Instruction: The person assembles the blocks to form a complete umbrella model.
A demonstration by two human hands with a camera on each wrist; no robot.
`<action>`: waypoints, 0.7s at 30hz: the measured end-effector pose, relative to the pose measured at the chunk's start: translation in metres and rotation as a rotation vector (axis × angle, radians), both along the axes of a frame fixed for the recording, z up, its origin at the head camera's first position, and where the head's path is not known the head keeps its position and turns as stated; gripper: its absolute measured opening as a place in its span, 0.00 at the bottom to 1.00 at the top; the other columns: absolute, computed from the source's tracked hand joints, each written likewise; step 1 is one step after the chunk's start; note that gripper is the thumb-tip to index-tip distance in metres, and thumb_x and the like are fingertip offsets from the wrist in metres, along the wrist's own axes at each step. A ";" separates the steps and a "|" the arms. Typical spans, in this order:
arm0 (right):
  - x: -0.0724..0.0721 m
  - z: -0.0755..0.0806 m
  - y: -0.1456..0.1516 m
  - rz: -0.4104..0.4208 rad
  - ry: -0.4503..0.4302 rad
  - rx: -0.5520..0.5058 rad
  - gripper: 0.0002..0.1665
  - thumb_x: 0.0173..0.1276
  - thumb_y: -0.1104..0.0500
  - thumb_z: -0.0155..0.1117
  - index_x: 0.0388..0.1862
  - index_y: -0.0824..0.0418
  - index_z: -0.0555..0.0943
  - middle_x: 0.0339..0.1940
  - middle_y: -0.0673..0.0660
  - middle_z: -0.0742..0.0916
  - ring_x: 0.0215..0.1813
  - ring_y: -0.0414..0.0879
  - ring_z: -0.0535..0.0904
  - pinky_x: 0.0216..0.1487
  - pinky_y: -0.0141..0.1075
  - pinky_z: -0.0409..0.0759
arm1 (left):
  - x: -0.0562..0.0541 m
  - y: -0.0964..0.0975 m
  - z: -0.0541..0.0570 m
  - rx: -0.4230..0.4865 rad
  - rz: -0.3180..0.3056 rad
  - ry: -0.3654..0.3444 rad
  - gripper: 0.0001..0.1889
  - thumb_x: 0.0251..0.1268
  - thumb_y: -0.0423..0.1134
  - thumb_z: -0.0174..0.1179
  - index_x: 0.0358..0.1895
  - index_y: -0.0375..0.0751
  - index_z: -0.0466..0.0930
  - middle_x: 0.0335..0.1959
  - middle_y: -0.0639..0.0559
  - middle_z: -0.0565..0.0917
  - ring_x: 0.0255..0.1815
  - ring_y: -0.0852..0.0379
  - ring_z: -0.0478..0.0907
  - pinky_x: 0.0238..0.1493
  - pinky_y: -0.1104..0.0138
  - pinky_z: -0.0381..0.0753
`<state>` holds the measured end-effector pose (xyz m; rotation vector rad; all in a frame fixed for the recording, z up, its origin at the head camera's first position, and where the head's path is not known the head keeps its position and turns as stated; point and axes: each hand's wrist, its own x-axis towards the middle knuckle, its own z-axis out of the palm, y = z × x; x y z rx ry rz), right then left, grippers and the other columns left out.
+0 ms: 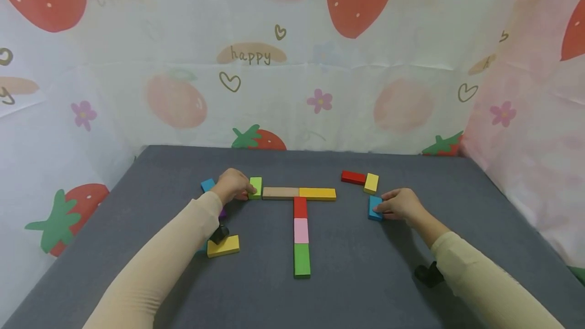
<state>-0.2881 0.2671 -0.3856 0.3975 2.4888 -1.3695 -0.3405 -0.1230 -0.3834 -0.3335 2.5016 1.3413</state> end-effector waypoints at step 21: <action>-0.001 -0.003 0.000 -0.003 0.013 0.015 0.31 0.63 0.68 0.70 0.63 0.77 0.73 0.59 0.71 0.79 0.38 0.39 0.83 0.43 0.37 0.88 | 0.002 0.000 0.001 0.024 -0.022 -0.007 0.23 0.62 0.28 0.66 0.60 0.24 0.76 0.62 0.33 0.74 0.44 0.54 0.81 0.40 0.71 0.87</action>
